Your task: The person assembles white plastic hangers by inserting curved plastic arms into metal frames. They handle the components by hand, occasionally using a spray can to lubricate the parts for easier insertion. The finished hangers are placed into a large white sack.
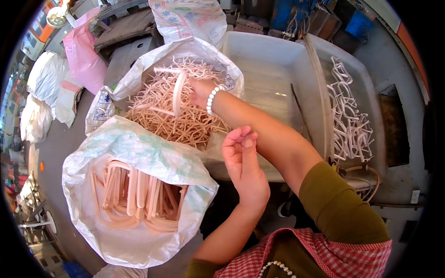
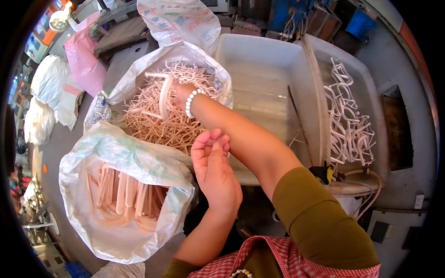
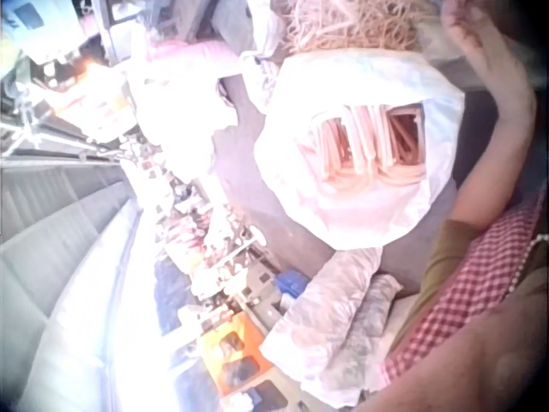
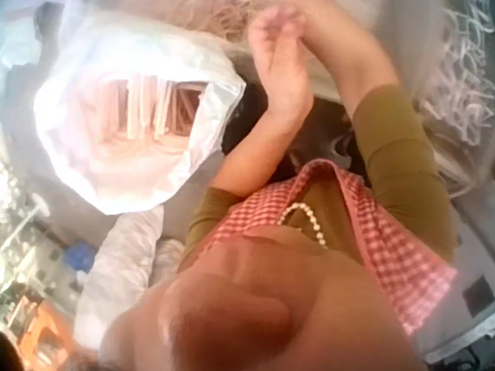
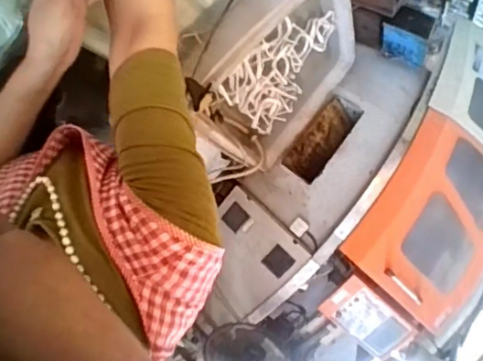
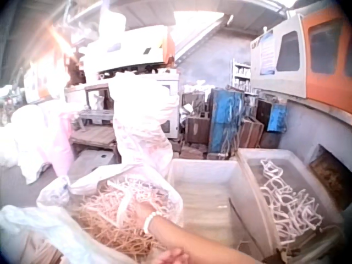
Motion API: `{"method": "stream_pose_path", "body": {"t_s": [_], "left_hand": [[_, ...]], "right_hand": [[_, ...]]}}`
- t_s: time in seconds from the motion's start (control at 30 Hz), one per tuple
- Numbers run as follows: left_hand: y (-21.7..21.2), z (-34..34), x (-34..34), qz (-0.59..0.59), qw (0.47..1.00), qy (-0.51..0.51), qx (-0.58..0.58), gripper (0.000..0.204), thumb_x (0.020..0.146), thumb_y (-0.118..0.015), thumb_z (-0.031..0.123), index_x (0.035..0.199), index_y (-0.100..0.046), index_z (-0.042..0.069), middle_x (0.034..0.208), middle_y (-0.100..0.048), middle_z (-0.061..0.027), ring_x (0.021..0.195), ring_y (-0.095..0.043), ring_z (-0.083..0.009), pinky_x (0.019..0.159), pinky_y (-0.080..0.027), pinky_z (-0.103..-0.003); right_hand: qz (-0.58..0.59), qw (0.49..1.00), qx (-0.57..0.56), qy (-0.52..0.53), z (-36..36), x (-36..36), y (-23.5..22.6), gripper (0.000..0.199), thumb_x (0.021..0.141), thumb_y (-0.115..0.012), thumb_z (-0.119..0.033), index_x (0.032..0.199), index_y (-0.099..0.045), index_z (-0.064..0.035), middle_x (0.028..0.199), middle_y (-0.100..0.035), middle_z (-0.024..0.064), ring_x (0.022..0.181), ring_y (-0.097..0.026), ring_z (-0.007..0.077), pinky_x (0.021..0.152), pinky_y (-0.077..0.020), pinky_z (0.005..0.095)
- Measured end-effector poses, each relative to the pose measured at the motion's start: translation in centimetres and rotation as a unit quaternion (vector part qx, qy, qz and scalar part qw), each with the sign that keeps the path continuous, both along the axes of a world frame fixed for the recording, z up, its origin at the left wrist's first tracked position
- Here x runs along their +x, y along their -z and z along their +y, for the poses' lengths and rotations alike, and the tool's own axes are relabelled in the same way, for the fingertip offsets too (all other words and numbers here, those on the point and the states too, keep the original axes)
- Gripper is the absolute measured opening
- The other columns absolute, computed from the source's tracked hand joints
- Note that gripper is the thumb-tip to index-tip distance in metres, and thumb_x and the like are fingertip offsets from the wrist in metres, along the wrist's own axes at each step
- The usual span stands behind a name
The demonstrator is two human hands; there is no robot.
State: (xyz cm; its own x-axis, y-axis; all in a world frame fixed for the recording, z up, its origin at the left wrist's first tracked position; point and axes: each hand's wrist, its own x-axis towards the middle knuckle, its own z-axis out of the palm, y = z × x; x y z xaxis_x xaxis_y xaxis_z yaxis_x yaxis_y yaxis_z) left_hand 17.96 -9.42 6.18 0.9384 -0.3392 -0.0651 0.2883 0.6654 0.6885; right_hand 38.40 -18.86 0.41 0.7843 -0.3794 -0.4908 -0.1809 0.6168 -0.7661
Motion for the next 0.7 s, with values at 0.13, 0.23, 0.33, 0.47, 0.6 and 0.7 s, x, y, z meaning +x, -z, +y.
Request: {"method": "stream_pose_path", "body": {"t_s": [0.13,0.23,0.33,0.47,0.6,0.7], "left_hand": [[0.1,0.3,-0.5,0.036,0.999,0.036,-0.007,0.024,0.095,-0.047,0.006,0.119,-0.045,0.007,0.117,-0.053,-0.0078,0.101,-0.054,-0.0174,0.092,-0.042,-0.034],[0.3,0.3,-0.8,0.029,0.997,0.071,-0.010,0.024,0.096,-0.048,0.009,0.120,-0.045,0.007,0.119,-0.053,-0.0081,0.100,-0.055,-0.0171,0.092,-0.043,-0.034],[-0.1,0.3,-0.9,0.020,0.995,0.094,-0.005,0.022,0.097,-0.046,0.012,0.119,-0.045,0.006,0.119,-0.054,-0.0082,0.100,-0.055,-0.0159,0.090,-0.043,-0.034],[-0.1,-0.1,-0.9,0.043,0.992,0.116,0.005,0.020,0.099,-0.045,0.015,0.117,-0.047,0.006,0.120,-0.054,-0.0082,0.099,-0.055,-0.0145,0.089,-0.044,-0.032],[-0.1,-0.4,-1.0,0.069,0.986,0.146,0.035,0.018,0.099,-0.045,0.017,0.113,-0.048,0.006,0.119,-0.054,-0.0079,0.097,-0.055,-0.0138,0.088,-0.044,-0.032],[0.4,-0.2,-0.9,0.074,0.985,0.143,0.056,0.016,0.099,-0.045,0.017,0.110,-0.049,0.006,0.119,-0.055,-0.0079,0.096,-0.055,-0.0137,0.087,-0.045,-0.032]], "right_hand": [[0.055,0.994,-0.033,-0.090,0.5,-1.8,7.1,0.026,0.089,-0.057,-0.020,0.107,-0.055,-0.0018,0.085,-0.058,0.0101,0.073,-0.059,0.0191,0.066,-0.0527,0.0312],[0.041,0.986,-0.030,-0.156,-1.0,-4.9,9.6,0.027,0.092,-0.057,-0.020,0.113,-0.053,-0.0032,0.087,-0.060,0.0061,0.076,-0.060,0.0156,0.067,-0.0535,0.0292],[0.022,0.983,-0.044,-0.178,-2.0,-6.2,9.3,0.027,0.094,-0.055,-0.019,0.115,-0.053,-0.0037,0.087,-0.061,0.0030,0.075,-0.060,0.0122,0.067,-0.0534,0.0265],[-0.013,0.975,-0.087,-0.206,-3.1,-7.8,7.3,0.027,0.094,-0.054,-0.020,0.116,-0.055,-0.0038,0.089,-0.061,0.0026,0.075,-0.060,0.0112,0.066,-0.0532,0.0251],[-0.039,0.966,-0.188,-0.171,-5.0,-11.4,5.8,0.028,0.091,-0.060,-0.026,0.109,-0.062,-0.0052,0.087,-0.064,0.0037,0.071,-0.062,0.0103,0.065,-0.0541,0.0246],[-0.039,0.964,-0.230,-0.129,-8.0,-15.6,5.9,0.028,0.092,-0.059,-0.024,0.110,-0.061,-0.0038,0.087,-0.065,0.0034,0.070,-0.060,0.0085,0.064,-0.0529,0.0235]]}}
